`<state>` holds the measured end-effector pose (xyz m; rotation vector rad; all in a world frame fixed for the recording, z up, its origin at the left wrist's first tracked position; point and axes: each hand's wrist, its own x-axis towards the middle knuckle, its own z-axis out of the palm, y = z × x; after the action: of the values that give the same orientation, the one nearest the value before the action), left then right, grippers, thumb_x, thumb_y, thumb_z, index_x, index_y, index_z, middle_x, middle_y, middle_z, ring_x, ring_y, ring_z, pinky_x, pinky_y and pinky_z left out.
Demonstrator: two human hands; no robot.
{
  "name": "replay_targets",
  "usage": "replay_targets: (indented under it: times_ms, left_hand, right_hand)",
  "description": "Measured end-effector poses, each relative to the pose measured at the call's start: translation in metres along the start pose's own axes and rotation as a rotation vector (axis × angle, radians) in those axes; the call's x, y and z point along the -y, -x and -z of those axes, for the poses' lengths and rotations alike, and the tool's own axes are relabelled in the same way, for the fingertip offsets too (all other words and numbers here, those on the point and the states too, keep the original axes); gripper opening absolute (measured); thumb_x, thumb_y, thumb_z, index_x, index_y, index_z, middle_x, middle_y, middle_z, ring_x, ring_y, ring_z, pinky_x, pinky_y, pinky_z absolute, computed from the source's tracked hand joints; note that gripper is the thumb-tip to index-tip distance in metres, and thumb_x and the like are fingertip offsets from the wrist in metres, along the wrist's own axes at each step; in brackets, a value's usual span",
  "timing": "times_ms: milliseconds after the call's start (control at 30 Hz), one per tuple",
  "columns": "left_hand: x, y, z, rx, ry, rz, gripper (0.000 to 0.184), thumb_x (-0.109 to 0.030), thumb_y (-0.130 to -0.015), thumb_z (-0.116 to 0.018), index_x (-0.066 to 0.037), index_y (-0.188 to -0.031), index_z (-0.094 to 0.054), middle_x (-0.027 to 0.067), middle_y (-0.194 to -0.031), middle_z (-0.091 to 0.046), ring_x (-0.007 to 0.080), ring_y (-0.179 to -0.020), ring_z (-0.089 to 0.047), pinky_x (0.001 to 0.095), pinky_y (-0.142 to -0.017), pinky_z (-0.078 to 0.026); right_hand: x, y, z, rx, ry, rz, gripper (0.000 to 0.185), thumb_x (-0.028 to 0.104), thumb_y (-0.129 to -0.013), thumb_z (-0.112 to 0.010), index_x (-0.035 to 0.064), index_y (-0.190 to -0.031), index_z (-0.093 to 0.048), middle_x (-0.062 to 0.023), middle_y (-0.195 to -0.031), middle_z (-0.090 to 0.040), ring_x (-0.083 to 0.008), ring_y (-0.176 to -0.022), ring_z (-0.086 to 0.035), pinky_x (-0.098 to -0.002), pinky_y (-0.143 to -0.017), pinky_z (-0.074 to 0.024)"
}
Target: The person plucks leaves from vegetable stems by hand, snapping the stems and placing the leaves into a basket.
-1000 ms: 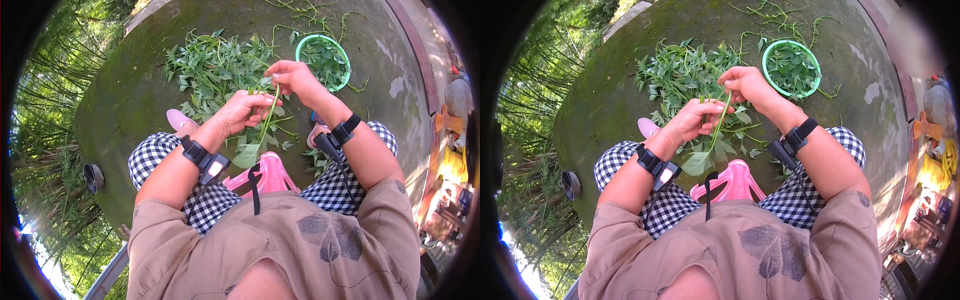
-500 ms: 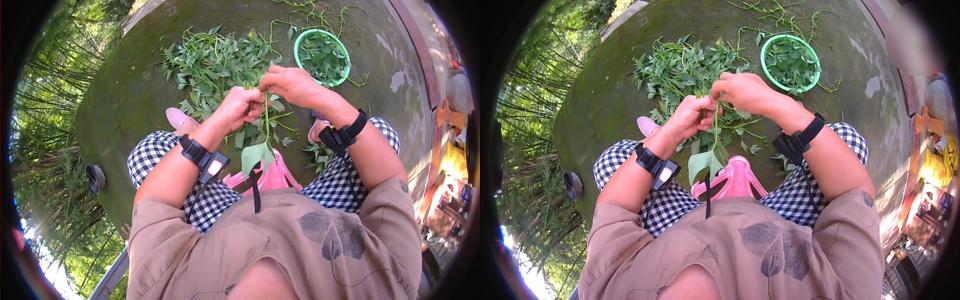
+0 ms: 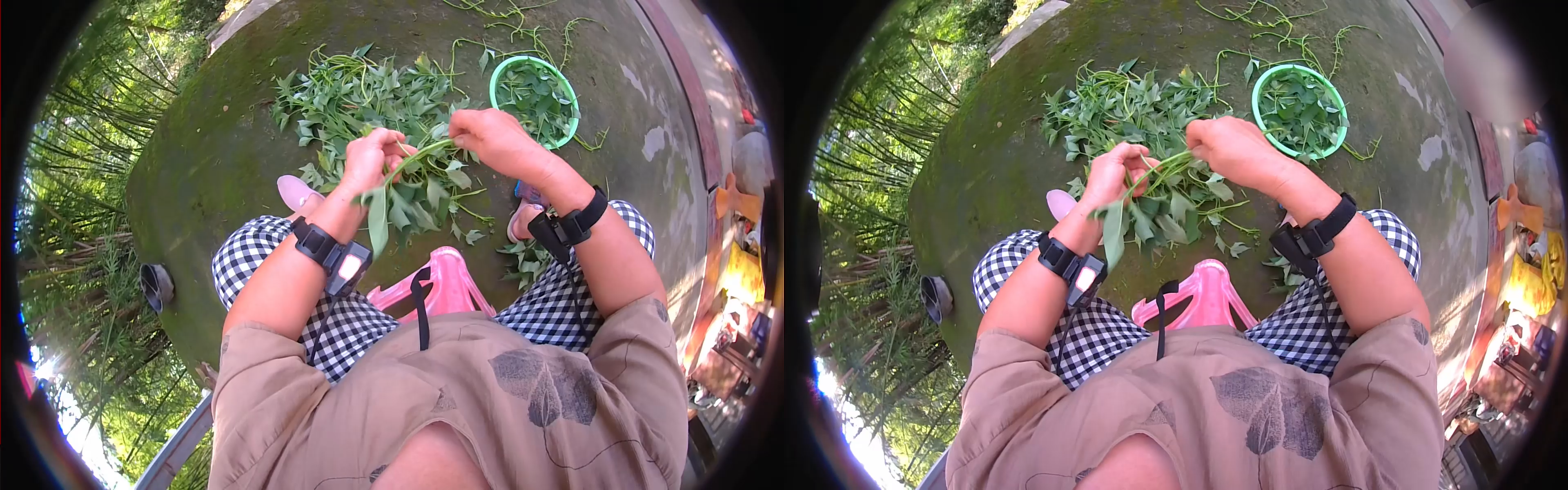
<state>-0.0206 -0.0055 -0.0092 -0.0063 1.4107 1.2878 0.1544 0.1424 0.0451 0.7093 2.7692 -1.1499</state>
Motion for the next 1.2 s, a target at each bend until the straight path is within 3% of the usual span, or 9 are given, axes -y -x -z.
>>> replay_targets:
  times_ms: [200, 333, 400, 467, 633, 833, 1033, 1067, 1200]
  left_hand:
    - [-0.051, -0.002, 0.035, -0.299, 0.143, -0.303, 0.016, -0.016, -0.090, -0.053, -0.004, -0.099, -0.057, 0.0056, -0.068, -0.055, 0.0102, -0.050, -0.042, 0.0256, -0.041, -0.030]
    - [-0.056, -0.002, 0.031, -0.229, -0.317, -0.590, 0.017, -0.018, -0.093, -0.058, -0.003, -0.100, -0.065, -0.0027, -0.065, -0.052, 0.0044, -0.049, -0.041, 0.0210, -0.040, -0.028]
    - [-0.037, 0.001, 0.014, -0.153, -0.606, -0.586, 0.019, -0.018, -0.094, -0.059, -0.005, -0.102, -0.070, -0.0069, -0.069, -0.054, 0.0015, -0.057, -0.041, 0.0189, -0.049, -0.033]
    - [-0.008, -0.008, 0.007, 0.066, -0.635, -0.636, 0.018, -0.016, -0.094, -0.059, -0.004, -0.102, -0.070, -0.0060, -0.069, -0.053, 0.0024, -0.057, -0.043, 0.0196, -0.051, -0.034]
    - [-0.001, 0.007, -0.004, 0.321, -0.643, -0.279, 0.017, -0.015, -0.093, -0.061, -0.002, -0.101, -0.068, -0.0045, -0.068, -0.056, 0.0029, -0.055, -0.044, 0.0204, -0.049, -0.036]
    - [-0.006, 0.015, -0.007, 0.349, -0.618, -0.200, 0.017, -0.016, -0.089, -0.064, 0.000, -0.086, -0.066, -0.0034, -0.063, -0.054, 0.0047, -0.051, -0.046, 0.0229, -0.046, -0.036]
    - [0.016, 0.006, -0.001, 0.263, -0.998, -0.698, 0.016, -0.013, -0.083, -0.062, 0.003, -0.080, -0.060, 0.0081, -0.061, -0.054, 0.0128, -0.055, -0.045, 0.0299, -0.053, -0.041]
    - [0.019, 0.005, 0.000, 0.211, -1.023, -0.710, 0.016, -0.012, -0.082, -0.062, 0.004, -0.078, -0.059, 0.0111, -0.061, -0.053, 0.0145, -0.055, -0.045, 0.0316, -0.054, -0.041]
    - [0.022, 0.003, -0.002, -0.005, -1.080, -0.751, 0.020, -0.013, -0.076, -0.062, 0.005, -0.072, -0.054, 0.0200, -0.062, -0.050, 0.0179, -0.056, -0.045, 0.0362, -0.056, -0.042]
  right_hand:
    - [-0.027, -0.005, 0.010, -0.087, 0.269, -0.348, 0.023, 0.012, -0.079, -0.055, 0.0075, -0.094, -0.071, -0.0181, -0.091, -0.069, -0.0366, -0.091, -0.066, -0.0455, -0.078, -0.0515]
    - [-0.024, -0.005, 0.012, -0.024, 0.203, -0.328, 0.019, 0.017, -0.078, -0.061, 0.0078, -0.091, -0.071, -0.0164, -0.088, -0.069, -0.0346, -0.087, -0.066, -0.0439, -0.076, -0.0510]
    - [-0.017, -0.006, 0.012, 0.021, 0.104, -0.242, 0.019, 0.019, -0.077, -0.064, 0.0077, -0.090, -0.071, -0.0155, -0.086, -0.069, -0.0330, -0.084, -0.066, -0.0424, -0.075, -0.0506]
    - [-0.012, -0.008, 0.009, 0.086, 0.034, -0.138, 0.019, 0.021, -0.076, -0.067, 0.0075, -0.089, -0.071, -0.0146, -0.084, -0.069, -0.0312, -0.081, -0.066, -0.0409, -0.074, -0.0501]
    - [-0.004, -0.012, 0.003, 0.119, -0.055, 0.013, 0.018, 0.015, -0.076, -0.068, 0.0047, -0.092, -0.070, -0.0125, -0.080, -0.068, -0.0261, -0.075, -0.065, -0.0370, -0.070, -0.0494]
    - [-0.010, -0.011, 0.001, 0.063, -0.108, -0.019, 0.018, 0.014, -0.077, -0.067, 0.0035, -0.092, -0.069, -0.0127, -0.080, -0.069, -0.0251, -0.075, -0.066, -0.0357, -0.069, -0.0500]
    - [-0.015, -0.009, -0.023, 0.117, -0.059, 0.008, 0.020, 0.016, -0.079, -0.066, 0.0026, -0.094, -0.070, -0.0152, -0.084, -0.070, -0.0304, -0.081, -0.067, -0.0384, -0.075, -0.0514]
    - [-0.017, -0.010, -0.028, 0.155, -0.022, -0.015, 0.017, 0.019, -0.078, -0.065, 0.0095, -0.090, -0.072, -0.0150, -0.086, -0.069, -0.0331, -0.086, -0.066, -0.0435, -0.078, -0.0510]
    - [-0.001, 0.000, -0.036, 0.038, 0.148, 0.191, 0.015, 0.018, -0.074, -0.064, 0.0087, -0.084, -0.070, -0.0144, -0.079, -0.067, -0.0336, -0.082, -0.066, -0.0460, -0.073, -0.0507]
